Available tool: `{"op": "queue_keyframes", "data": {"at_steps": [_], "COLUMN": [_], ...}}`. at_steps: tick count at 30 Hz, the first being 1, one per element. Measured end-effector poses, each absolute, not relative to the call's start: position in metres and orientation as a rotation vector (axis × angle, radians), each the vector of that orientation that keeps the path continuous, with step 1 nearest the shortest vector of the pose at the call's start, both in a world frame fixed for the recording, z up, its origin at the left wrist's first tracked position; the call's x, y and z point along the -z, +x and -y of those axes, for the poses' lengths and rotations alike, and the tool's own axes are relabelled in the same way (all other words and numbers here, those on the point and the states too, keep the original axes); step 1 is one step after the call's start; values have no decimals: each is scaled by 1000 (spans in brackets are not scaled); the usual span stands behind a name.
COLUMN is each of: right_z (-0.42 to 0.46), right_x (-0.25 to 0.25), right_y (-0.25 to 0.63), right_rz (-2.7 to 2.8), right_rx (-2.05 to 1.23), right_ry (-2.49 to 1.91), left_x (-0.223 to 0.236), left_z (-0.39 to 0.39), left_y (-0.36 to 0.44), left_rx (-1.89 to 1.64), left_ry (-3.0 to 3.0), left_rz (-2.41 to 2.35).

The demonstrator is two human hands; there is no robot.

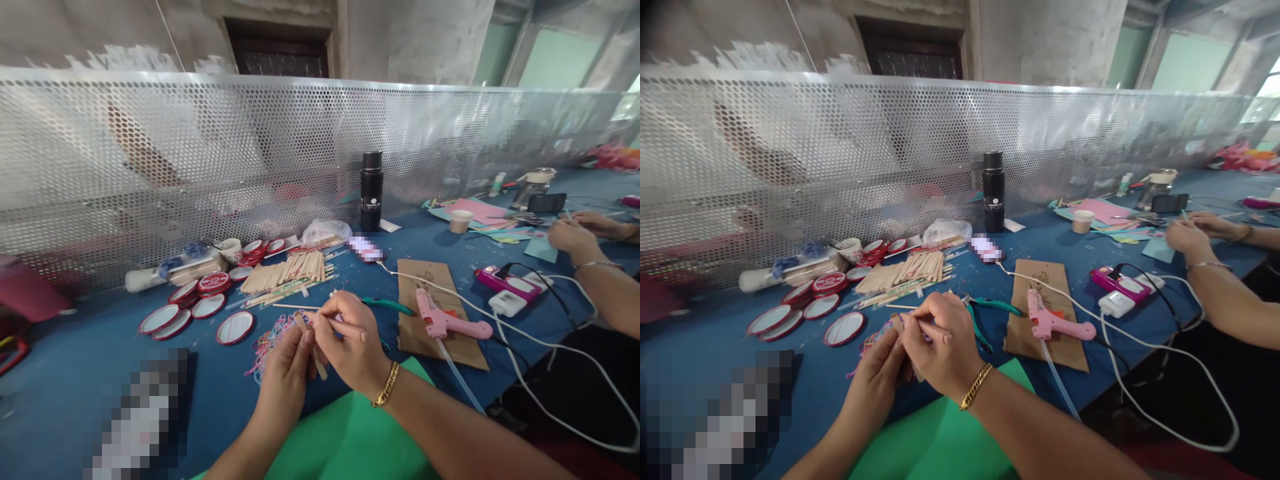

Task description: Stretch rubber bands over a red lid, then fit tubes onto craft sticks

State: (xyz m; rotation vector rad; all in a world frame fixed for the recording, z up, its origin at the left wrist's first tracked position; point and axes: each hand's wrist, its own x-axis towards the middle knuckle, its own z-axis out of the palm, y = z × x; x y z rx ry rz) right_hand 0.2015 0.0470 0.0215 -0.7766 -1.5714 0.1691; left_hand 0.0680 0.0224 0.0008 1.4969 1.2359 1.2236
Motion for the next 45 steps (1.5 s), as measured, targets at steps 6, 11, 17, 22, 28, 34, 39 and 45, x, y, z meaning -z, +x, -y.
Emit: {"op": "queue_keyframes", "data": {"at_steps": [6,11,17,22,28,34,39,45], "right_z": [-45,-46,-46,-43,-46,-44,-43,-45], "right_x": [-23,-22,-24,-28,-24,-27,-26,-25], "right_y": [202,202,203,202,202,203,202,203], "right_rz": [1597,1596,1552,1601,1576,1580,1620,1555], "right_rx": [-183,-180,-176,-173,-164,-190,-174,-193], "right_ry": [-724,-752,-746,-696,-753,-730,-743,-761], "left_x": [-1,-2,-5,-3,-4,-3,-3,-3], "left_z": [-21,-19,-21,-20,-21,-20,-20,-20], "left_y": [67,68,69,69,68,68,68,67], "left_rx": [-1232,-1228,-1215,-1223,-1203,-1226,-1236,-1225], "left_ry": [1531,1503,1528,1527,1533,1518,1525,1533], "left_rz": [-1249,-1255,-1259,-1232,-1278,-1259,-1240,-1272]}}
